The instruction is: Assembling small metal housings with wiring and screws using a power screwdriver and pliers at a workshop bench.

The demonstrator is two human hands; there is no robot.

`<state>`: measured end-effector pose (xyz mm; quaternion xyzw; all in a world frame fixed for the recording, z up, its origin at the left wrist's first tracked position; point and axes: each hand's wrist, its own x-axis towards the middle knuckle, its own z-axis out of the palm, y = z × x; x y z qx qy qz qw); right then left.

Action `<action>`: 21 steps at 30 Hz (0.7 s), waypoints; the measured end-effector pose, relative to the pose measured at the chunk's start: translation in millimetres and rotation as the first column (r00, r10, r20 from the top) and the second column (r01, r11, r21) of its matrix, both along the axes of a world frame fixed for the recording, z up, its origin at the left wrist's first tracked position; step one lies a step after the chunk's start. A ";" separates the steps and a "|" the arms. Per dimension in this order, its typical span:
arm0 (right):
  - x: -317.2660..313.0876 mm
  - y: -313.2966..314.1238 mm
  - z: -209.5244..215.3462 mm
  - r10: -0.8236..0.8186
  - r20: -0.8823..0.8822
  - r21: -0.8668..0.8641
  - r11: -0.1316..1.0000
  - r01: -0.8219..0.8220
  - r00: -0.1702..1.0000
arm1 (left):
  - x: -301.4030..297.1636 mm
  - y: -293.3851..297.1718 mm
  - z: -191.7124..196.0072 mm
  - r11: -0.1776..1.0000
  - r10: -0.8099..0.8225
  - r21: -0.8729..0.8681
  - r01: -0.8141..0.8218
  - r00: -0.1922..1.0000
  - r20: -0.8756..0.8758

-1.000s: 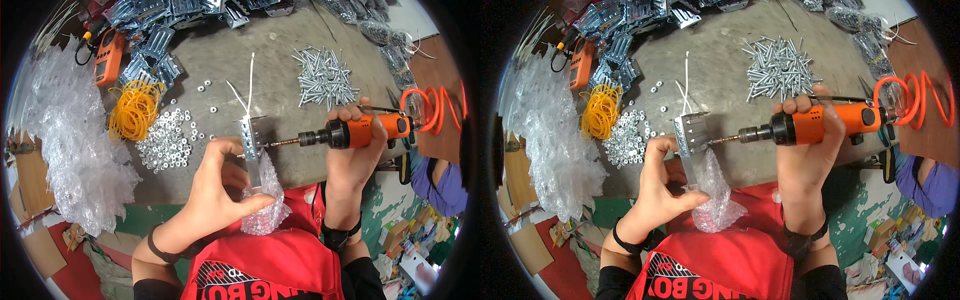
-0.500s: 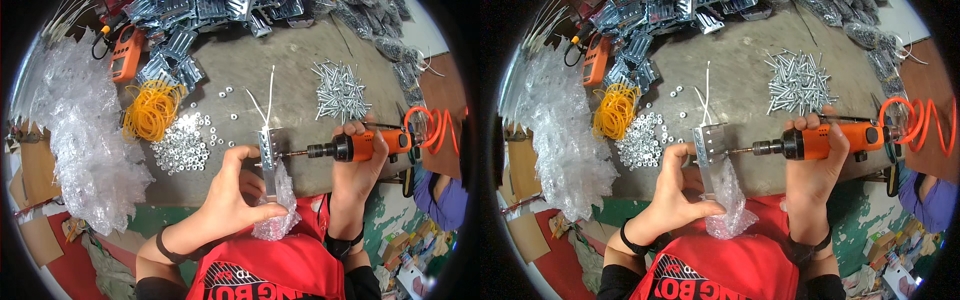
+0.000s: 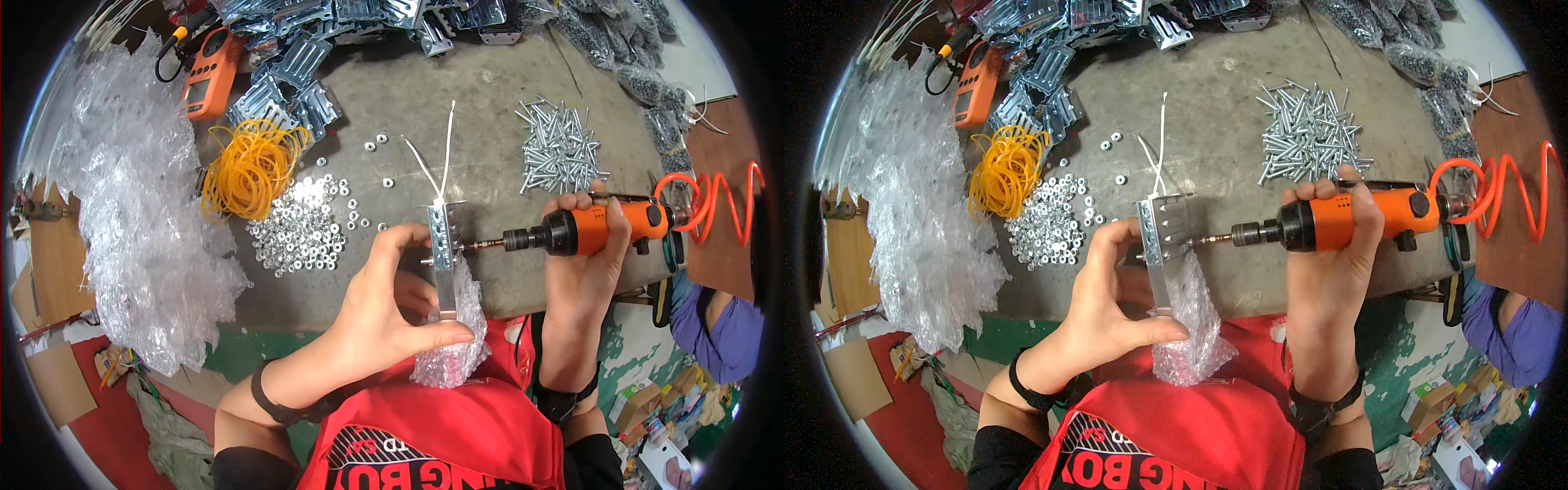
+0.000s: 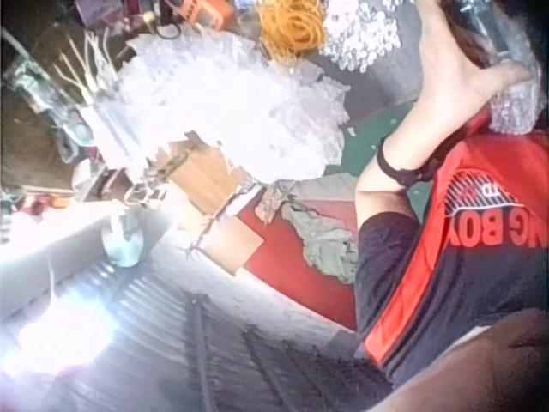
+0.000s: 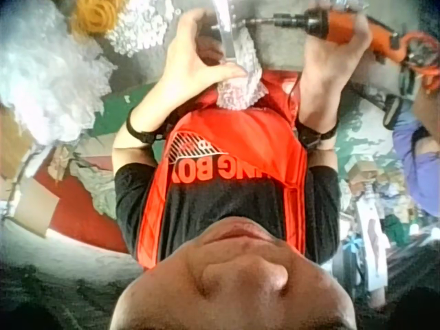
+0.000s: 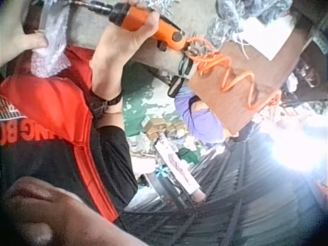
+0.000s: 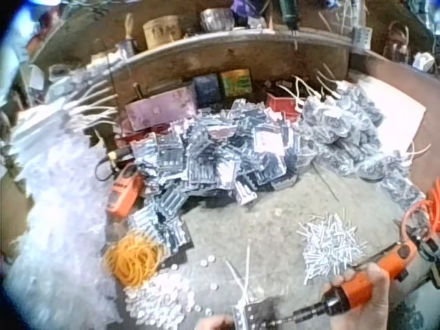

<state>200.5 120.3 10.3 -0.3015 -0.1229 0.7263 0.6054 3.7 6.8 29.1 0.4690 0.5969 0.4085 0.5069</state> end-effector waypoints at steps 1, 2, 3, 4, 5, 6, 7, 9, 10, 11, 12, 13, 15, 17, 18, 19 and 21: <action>-0.4 1.4 0.3 0.008 0.025 0.004 1.000 -0.008 1.000 | -0.2 -0.4 -0.9 1.000 0.002 0.001 -0.002 1.000 0.001; -0.8 1.6 0.7 0.016 0.050 0.009 1.000 -0.016 0.999 | -0.5 -0.9 -2.5 1.000 0.008 -0.005 -0.008 1.000 0.009; -1.0 -0.2 0.7 0.019 0.049 0.009 1.000 -0.019 0.999 | -0.5 -1.9 -3.2 1.000 0.015 -0.012 -0.015 1.000 0.017; -1.1 -1.4 0.9 0.007 0.058 -0.006 1.000 -0.007 0.998 | 1.3 -3.1 -1.4 1.000 0.023 -0.009 -0.022 1.000 0.016; -1.1 -2.9 1.2 -0.002 0.067 -0.022 1.000 0.004 0.998 | 4.3 -5.5 1.4 0.999 0.039 -0.003 -0.039 0.999 0.010; 1.0 -6.4 1.9 0.008 0.065 -0.020 1.000 -0.007 0.998 | 7.2 -8.8 3.5 0.998 0.058 0.003 -0.058 0.998 0.003; 4.0 -12.2 2.5 0.006 0.080 -0.038 0.999 -0.003 0.997 | 8.4 -14.9 0.3 0.999 0.038 -0.016 -0.038 0.999 0.038; 9.6 -14.9 -0.5 0.019 0.081 -0.041 0.999 -0.016 0.997 | 8.6 -21.6 3.4 0.998 0.018 -0.061 -0.016 0.999 0.028; 10.3 -14.3 -0.2 0.034 0.077 -0.044 0.999 -0.031 0.996 | 8.0 -21.6 5.8 0.998 0.010 -0.057 -0.008 1.000 0.029; 10.0 -13.5 1.1 0.027 0.095 -0.047 0.999 -0.022 0.995 | 5.1 -21.1 4.9 0.998 0.025 -0.060 -0.024 0.999 0.025; 9.2 -13.3 2.2 0.020 0.114 -0.049 0.999 -0.014 0.993 | 0.7 -19.6 2.8 0.998 -0.009 -0.068 0.016 0.995 0.096; 9.0 -12.6 2.8 0.014 0.148 -0.049 0.999 -0.007 0.989 | -3.4 -16.3 1.6 0.996 -0.047 -0.069 0.060 0.985 0.169; 9.4 -11.2 2.9 0.024 0.154 -0.048 0.999 -0.017 0.988 | -13.9 -11.7 10.3 0.987 0.030 0.159 -0.007 0.990 -0.141; 9.3 -10.6 1.1 0.022 0.178 -0.031 0.999 -0.017 0.984 | -26.7 -4.1 7.2 0.918 0.220 0.396 0.020 0.805 -0.551; 9.9 -10.0 -0.4 0.034 0.179 -0.034 0.999 -0.029 0.983 | -35.6 -2.4 1.4 0.889 0.272 0.447 0.098 0.672 -0.689; 12.6 -9.4 -1.6 0.057 0.140 -0.018 0.998 -0.055 0.989 | -37.6 1.5 0.8 0.887 0.273 0.436 0.151 0.590 -0.760; 13.2 -9.5 -3.1 0.094 0.108 -0.007 0.996 -0.094 0.990 | -38.0 7.7 0.5 0.891 0.275 0.414 0.187 0.502 -0.820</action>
